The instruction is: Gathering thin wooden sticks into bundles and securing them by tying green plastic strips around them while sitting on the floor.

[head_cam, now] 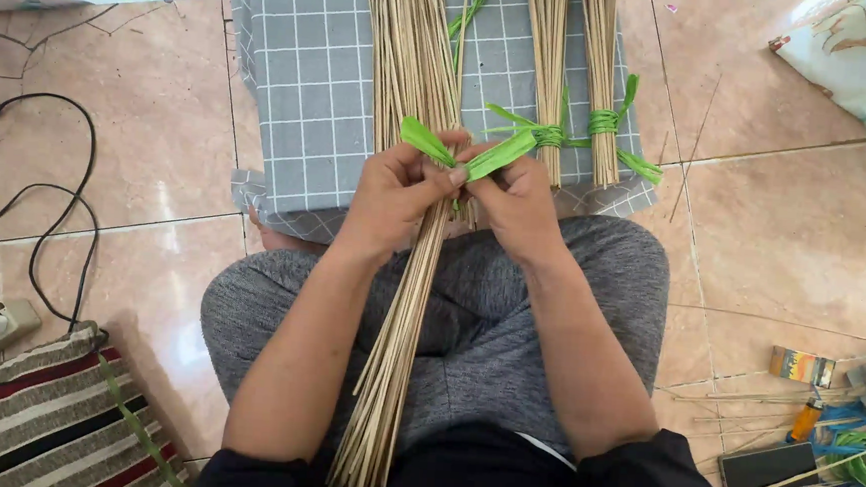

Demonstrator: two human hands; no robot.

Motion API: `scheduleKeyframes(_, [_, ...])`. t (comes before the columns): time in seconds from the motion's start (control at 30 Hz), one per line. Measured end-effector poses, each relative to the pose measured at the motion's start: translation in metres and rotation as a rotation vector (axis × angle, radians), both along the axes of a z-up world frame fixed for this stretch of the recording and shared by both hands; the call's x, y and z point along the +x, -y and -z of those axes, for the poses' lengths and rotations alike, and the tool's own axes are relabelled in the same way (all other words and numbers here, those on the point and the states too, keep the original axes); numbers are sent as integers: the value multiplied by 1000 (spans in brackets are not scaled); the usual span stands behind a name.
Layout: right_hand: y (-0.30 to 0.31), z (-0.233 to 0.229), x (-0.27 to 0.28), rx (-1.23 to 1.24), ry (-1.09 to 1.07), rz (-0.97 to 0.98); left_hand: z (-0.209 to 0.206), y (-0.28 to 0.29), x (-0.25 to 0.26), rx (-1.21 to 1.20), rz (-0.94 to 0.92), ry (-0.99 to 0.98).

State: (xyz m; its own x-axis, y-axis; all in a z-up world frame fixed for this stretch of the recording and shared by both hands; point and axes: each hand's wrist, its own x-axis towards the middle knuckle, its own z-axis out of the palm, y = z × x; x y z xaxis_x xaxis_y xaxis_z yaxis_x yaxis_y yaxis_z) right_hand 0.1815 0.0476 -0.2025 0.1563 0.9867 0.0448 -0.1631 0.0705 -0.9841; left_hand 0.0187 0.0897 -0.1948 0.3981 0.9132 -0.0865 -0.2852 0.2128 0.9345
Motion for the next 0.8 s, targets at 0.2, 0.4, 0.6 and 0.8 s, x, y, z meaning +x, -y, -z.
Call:
scheduleKeyframes(0.2, [0, -24, -4, 94, 69, -103, -5, 2, 2, -3, -150, -29])
scheduleKeyframes(0.4, [-12, 8, 12, 90, -39, -128, -28, 13, 5, -27, -123, 20])
scheduleKeyframes(0.6, [-17, 12, 3, 60, -26, 35, -37, 18, -10, 433, -202, -400])
scheduleKeyframes(0.8, [-17, 11, -4, 104, 69, 72, -43, 15, -13, 1242, -357, -682])
